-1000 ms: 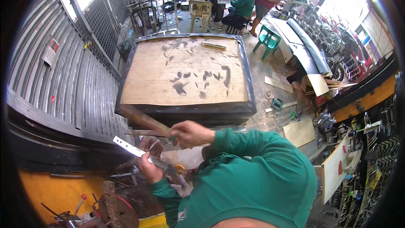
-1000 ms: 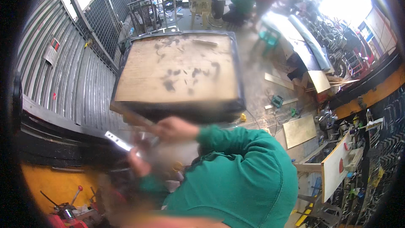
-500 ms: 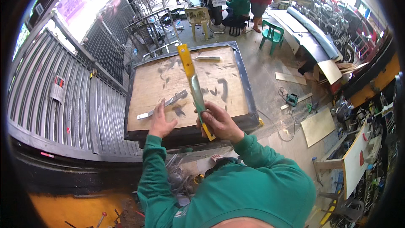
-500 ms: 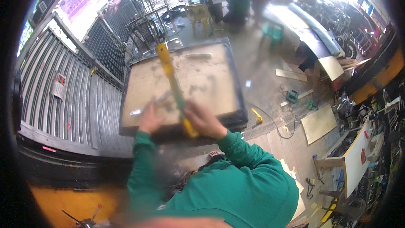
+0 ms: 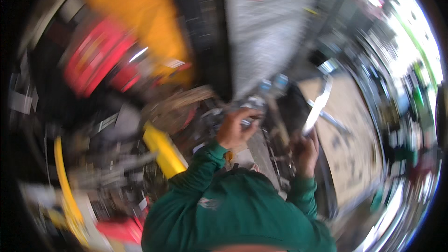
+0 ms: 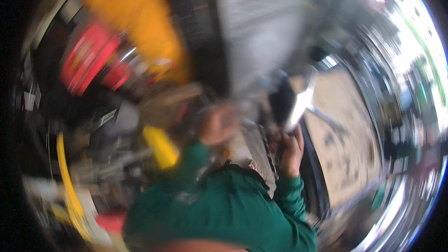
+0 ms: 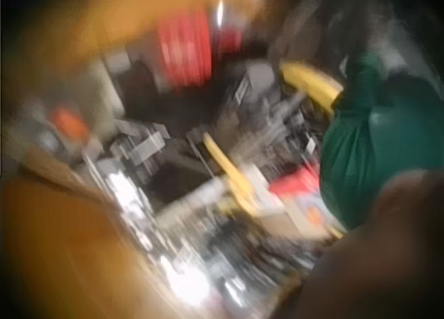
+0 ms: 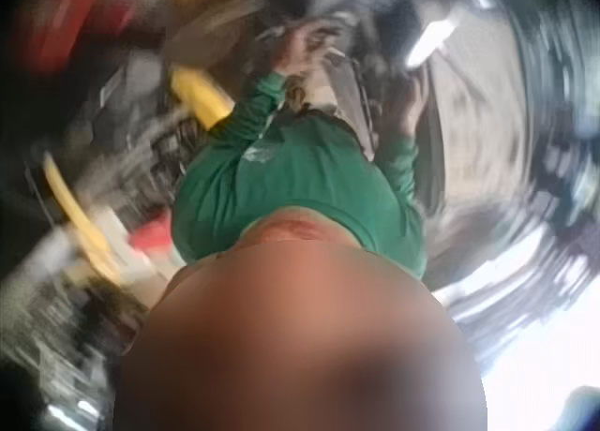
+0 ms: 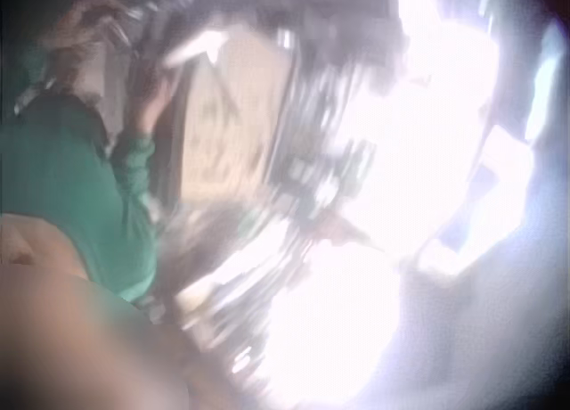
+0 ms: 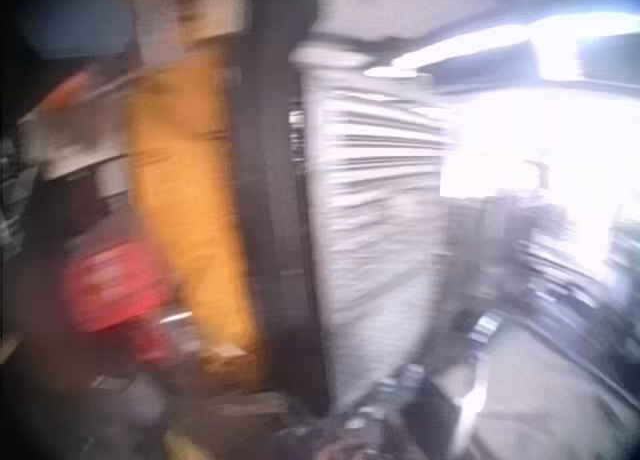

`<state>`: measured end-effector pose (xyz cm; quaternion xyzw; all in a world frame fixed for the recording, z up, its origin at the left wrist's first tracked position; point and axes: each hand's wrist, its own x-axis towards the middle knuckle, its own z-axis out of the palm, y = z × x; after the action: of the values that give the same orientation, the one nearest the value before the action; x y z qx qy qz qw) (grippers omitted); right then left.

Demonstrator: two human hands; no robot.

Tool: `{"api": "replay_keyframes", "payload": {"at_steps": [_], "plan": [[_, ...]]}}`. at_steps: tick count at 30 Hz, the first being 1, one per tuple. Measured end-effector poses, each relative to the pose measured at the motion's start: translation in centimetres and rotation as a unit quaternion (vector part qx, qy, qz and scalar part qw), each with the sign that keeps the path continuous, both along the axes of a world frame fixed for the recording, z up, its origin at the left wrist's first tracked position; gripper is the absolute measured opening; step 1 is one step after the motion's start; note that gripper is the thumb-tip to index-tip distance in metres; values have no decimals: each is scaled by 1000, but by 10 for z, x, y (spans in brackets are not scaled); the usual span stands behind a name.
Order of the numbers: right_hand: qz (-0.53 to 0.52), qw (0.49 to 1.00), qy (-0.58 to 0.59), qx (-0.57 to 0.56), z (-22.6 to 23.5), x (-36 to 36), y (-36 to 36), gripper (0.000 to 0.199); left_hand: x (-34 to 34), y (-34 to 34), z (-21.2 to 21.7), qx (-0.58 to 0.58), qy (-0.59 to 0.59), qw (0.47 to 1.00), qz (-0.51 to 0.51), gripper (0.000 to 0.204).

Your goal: The person marks a metal bracket with a marker, then uses a drill press to create holes in the bracket. They inspect the bracket after drilling and hold it up for viewing.

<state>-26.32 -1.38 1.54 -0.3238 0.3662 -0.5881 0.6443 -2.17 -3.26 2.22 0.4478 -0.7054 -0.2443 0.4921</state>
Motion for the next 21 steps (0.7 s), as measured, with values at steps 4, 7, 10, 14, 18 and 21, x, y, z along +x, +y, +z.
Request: {"api": "replay_keyframes", "payload": {"at_steps": [4,7,10,14,18,21], "plan": [[204,975,-51,-77,-6,104,-13,23,96,70,27,-70,45,969,234,20],[305,952,-9,8,-31,163,-10,24,152,112,20,-59,169,919,352,18],[351,927,124,43,-64,204,6,14,183,117,-23,-21,332,866,374,19],[343,885,293,-114,-101,276,44,31,172,130,-100,118,196,929,291,24],[462,717,447,-271,-83,312,42,39,174,142,-139,250,353,828,357,24],[542,487,529,-435,-43,308,-11,36,201,143,-134,176,572,721,348,22]]}}
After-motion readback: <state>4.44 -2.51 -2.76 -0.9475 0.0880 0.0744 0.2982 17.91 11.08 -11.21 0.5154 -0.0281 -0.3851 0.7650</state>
